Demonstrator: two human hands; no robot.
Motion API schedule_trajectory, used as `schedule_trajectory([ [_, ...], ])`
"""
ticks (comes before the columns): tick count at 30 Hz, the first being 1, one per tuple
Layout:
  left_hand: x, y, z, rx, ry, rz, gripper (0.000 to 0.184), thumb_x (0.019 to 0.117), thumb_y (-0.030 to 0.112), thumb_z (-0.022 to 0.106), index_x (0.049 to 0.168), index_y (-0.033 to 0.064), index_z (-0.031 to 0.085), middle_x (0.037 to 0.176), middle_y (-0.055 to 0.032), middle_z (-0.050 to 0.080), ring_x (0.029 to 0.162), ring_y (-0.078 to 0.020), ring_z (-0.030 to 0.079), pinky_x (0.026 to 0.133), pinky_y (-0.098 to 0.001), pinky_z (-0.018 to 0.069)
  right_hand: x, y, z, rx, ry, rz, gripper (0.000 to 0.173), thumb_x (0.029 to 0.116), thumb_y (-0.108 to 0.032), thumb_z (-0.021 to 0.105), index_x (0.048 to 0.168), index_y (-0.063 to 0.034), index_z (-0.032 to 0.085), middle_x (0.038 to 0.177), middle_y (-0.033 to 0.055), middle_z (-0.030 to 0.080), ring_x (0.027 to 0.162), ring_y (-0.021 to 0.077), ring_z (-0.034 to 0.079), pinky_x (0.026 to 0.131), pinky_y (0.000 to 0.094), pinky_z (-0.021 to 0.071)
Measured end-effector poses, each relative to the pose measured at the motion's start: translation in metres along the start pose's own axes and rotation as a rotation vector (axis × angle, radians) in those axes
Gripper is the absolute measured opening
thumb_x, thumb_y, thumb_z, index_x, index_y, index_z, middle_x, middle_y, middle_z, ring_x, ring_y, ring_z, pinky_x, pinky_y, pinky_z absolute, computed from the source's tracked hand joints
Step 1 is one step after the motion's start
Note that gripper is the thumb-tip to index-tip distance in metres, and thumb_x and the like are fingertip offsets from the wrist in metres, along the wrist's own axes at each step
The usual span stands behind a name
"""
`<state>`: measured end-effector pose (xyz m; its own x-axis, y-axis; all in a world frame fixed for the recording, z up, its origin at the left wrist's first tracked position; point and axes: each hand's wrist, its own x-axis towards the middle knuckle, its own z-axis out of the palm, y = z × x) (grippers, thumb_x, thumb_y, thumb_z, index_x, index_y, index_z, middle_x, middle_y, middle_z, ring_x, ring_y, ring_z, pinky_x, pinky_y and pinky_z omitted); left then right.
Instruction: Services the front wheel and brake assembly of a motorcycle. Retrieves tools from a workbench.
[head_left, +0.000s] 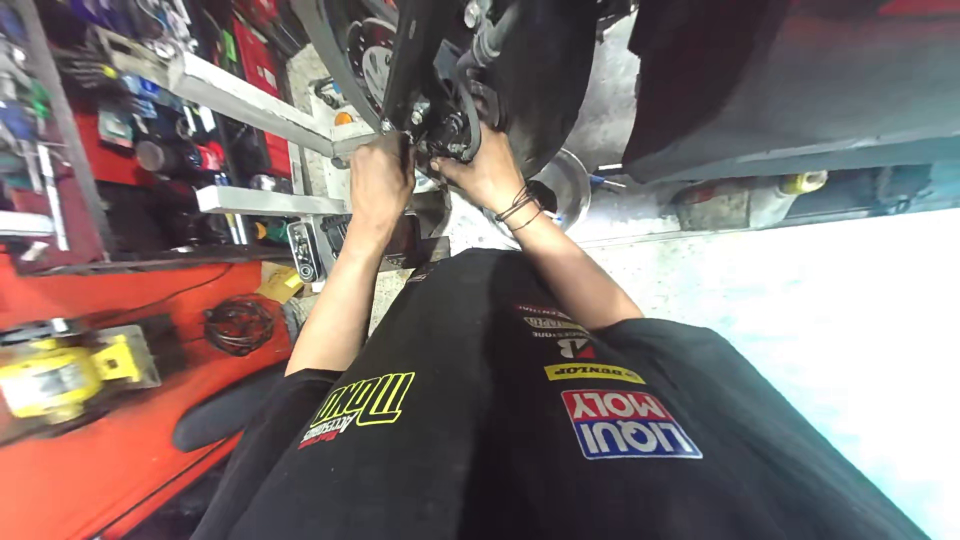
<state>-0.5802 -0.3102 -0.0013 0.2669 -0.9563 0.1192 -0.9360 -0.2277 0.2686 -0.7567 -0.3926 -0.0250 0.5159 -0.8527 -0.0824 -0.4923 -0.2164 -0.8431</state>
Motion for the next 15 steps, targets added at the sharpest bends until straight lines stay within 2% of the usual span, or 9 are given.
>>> schedule_trajectory([
  [2,-0.004,0.001,0.002,0.080,0.052,0.063,0.028,0.1027,0.026,0.054,0.106,0.0058,0.073,0.096,-0.0142,0.075,0.089,-0.0332,0.075,0.077,-0.0533,0.0594,0.002,0.002,0.002,0.022,0.013,-0.003,0.082,0.0792,-0.048,0.082,0.144,-0.0055,0.054,0.120,0.0098,0.072,0.111,0.0180,0.069,0.101,0.0398,0.0548],
  [4,-0.007,-0.004,0.005,0.051,0.069,0.050,0.030,0.1028,0.028,0.055,0.112,0.0061,0.074,0.100,-0.0140,0.076,0.091,-0.0325,0.075,0.078,-0.0529,0.0597,0.003,0.001,0.002,0.016,0.001,-0.003,0.082,0.0791,-0.048,0.082,0.144,-0.0065,0.053,0.122,0.0093,0.071,0.113,0.0175,0.068,0.103,0.0402,0.0538],
  [6,-0.001,-0.005,-0.002,-0.086,-0.041,-0.091,0.036,0.1002,0.037,0.058,0.116,0.0078,0.072,0.102,-0.0102,0.076,0.093,-0.0265,0.074,0.085,-0.0513,0.0601,0.005,0.001,0.002,0.010,0.004,-0.006,0.083,0.0787,-0.050,0.083,0.144,-0.0078,0.054,0.124,0.0096,0.071,0.115,0.0188,0.068,0.104,0.0426,0.0532],
  [8,0.009,-0.003,-0.006,-0.235,-0.212,-0.217,0.040,0.1006,0.043,0.058,0.113,0.0087,0.072,0.100,-0.0099,0.075,0.094,-0.0243,0.073,0.089,-0.0523,0.0596,0.000,0.003,-0.001,0.004,0.001,0.018,0.082,0.0796,-0.050,0.082,0.145,-0.0105,0.053,0.125,0.0092,0.070,0.116,0.0204,0.068,0.104,0.0462,0.0544],
  [9,0.013,0.000,-0.012,-0.282,-0.274,-0.247,0.039,0.1017,0.041,0.058,0.112,0.0071,0.073,0.102,-0.0123,0.074,0.096,-0.0266,0.073,0.091,-0.0538,0.0585,-0.004,-0.002,-0.005,-0.001,-0.013,0.029,0.084,0.0811,-0.050,0.082,0.149,-0.0119,0.051,0.127,0.0103,0.070,0.116,0.0231,0.068,0.103,0.0495,0.0545],
  [11,0.010,0.014,-0.046,-0.322,-0.348,-0.268,0.029,0.0997,0.028,0.063,0.110,0.0028,0.073,0.107,-0.0177,0.073,0.103,-0.0325,0.071,0.094,-0.0559,0.0561,-0.012,-0.020,-0.012,-0.016,-0.050,0.048,0.077,0.0833,-0.052,0.082,0.143,-0.0102,0.056,0.122,0.0143,0.071,0.113,0.0281,0.069,0.099,0.0553,0.0550],
  [12,0.005,0.022,-0.070,-0.303,-0.365,-0.254,0.022,0.0967,0.021,0.068,0.107,0.0020,0.075,0.108,-0.0183,0.073,0.105,-0.0332,0.070,0.095,-0.0547,0.0548,-0.014,-0.032,-0.013,-0.038,-0.072,0.045,0.074,0.0841,-0.053,0.080,0.139,-0.0075,0.059,0.124,0.0167,0.070,0.116,0.0297,0.068,0.102,0.0558,0.0531],
  [14,-0.007,0.036,-0.108,-0.214,-0.434,-0.252,0.019,0.0971,0.015,0.068,0.111,0.0036,0.075,0.115,-0.0171,0.073,0.112,-0.0340,0.067,0.097,-0.0568,0.0527,-0.019,-0.042,-0.014,-0.069,-0.113,0.016,0.082,0.0868,-0.049,0.079,0.145,0.0013,0.050,0.134,0.0255,0.063,0.127,0.0360,0.061,0.110,0.0569,0.0462],
  [15,-0.014,0.043,-0.113,-0.181,-0.435,-0.247,0.019,0.0983,0.015,0.067,0.114,0.0061,0.074,0.117,-0.0147,0.072,0.112,-0.0323,0.067,0.095,-0.0560,0.0538,-0.019,-0.037,-0.013,-0.045,-0.118,-0.020,0.086,0.0876,-0.044,0.080,0.149,0.0049,0.044,0.139,0.0289,0.058,0.132,0.0375,0.057,0.113,0.0555,0.0432],
])
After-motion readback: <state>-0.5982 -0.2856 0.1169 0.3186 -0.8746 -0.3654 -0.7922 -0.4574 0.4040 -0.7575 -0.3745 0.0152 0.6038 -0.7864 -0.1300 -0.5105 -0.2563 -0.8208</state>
